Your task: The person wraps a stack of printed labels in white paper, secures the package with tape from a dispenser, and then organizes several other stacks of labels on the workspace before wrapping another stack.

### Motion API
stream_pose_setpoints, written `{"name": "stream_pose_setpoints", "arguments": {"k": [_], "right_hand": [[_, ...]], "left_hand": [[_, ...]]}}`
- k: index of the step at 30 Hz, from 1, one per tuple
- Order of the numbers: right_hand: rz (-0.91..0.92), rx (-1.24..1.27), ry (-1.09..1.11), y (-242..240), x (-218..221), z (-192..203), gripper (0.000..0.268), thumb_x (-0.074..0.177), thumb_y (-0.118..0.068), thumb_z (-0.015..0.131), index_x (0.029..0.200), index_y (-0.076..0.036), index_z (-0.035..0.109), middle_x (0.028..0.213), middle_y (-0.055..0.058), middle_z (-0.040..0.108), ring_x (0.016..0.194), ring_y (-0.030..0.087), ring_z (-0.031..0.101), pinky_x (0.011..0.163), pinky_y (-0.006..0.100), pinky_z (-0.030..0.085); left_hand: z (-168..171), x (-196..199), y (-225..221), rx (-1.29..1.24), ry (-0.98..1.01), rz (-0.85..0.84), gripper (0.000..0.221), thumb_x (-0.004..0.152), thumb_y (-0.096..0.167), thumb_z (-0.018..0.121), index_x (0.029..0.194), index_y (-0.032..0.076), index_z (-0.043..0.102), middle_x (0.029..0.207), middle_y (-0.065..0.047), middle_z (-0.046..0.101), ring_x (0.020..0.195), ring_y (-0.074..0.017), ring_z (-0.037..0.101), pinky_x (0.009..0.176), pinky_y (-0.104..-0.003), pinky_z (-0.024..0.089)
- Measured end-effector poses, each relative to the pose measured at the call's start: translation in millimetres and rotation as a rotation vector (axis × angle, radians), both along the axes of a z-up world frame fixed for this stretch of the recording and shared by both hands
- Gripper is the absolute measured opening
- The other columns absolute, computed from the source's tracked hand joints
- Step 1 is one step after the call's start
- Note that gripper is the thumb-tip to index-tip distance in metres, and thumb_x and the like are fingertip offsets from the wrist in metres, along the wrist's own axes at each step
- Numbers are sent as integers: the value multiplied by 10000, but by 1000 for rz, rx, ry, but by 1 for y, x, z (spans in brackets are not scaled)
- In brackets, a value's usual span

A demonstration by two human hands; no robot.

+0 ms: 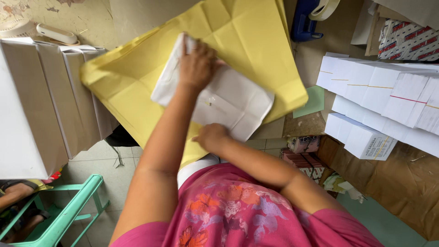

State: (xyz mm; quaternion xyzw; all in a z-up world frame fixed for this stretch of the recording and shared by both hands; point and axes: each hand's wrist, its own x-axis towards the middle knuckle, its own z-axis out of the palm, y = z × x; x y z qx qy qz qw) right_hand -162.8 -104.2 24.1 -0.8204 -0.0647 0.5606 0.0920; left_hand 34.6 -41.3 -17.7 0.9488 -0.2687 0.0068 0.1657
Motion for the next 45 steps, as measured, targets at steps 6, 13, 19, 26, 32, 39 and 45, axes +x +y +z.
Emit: {"name": "stream_pose_setpoints", "arguments": {"k": [6, 13, 19, 26, 32, 39, 45], "right_hand": [[-152, -204, -128, -115, 65, 85, 700, 1036, -587, 351, 1356, -17, 601, 1188, 250, 716, 1184, 391, 675, 957, 541, 538], [-1074, 795, -262, -120, 99, 51, 780, 1091, -334, 566, 1637, -2, 117, 1660, 310, 195, 1528, 431, 230, 1274, 544, 205], [-1313, 1039, -391, -104, 121, -1, 554, 984, -198, 769, 1468, -185, 498, 1338, -36, 621, 1244, 93, 534, 1148, 330, 429], [-1296, 991, -430, -123, 111, -18, 415, 836, -103, 885, 1197, -153, 687, 1100, -24, 717, 1066, 85, 615, 1006, 291, 501], [-1320, 946, -361, -118, 113, -13, 525, 880, -133, 843, 1336, -190, 589, 1191, -59, 677, 1099, 66, 596, 1041, 300, 492], [-1335, 893, -298, -149, 99, -52, 233, 867, -104, 844, 1056, -121, 707, 905, -37, 695, 870, 44, 625, 820, 229, 538], [-1450, 868, -229, -119, 134, -11, 409, 830, -67, 846, 1179, -115, 639, 897, -9, 707, 811, 79, 702, 768, 216, 587]], "left_hand": [[89, -33, 108, 148, 405, 352, 786, 967, 784, 538, 872, 33, 750, 756, -234, 671, 778, -463, 702, 781, -558, 485], [65, -121, 115, -171, 890, 680, 687, 923, 695, 655, 1244, 89, 625, 1057, -226, 696, 1034, -461, 688, 838, -599, 534], [60, -77, 92, -1157, 799, 771, 502, 966, 195, 782, 1403, 102, 553, 1289, -145, 640, 1254, -264, 554, 1083, -417, 459], [24, -67, 105, -1108, 919, 822, 305, 775, 253, 954, 963, 146, 739, 819, 52, 595, 799, -85, 528, 708, -207, 460], [50, -30, 95, -878, 1188, 673, 540, 771, 306, 936, 1208, 71, 722, 937, -101, 745, 822, -186, 686, 744, -350, 586], [45, -32, 105, -843, 1382, 651, 261, 820, 326, 855, 891, 91, 766, 646, -35, 686, 520, -119, 662, 501, -232, 542], [-54, -52, 103, -833, 1278, 720, 226, 936, 291, 771, 937, 66, 757, 616, -37, 647, 507, -110, 633, 461, -245, 536]]}}
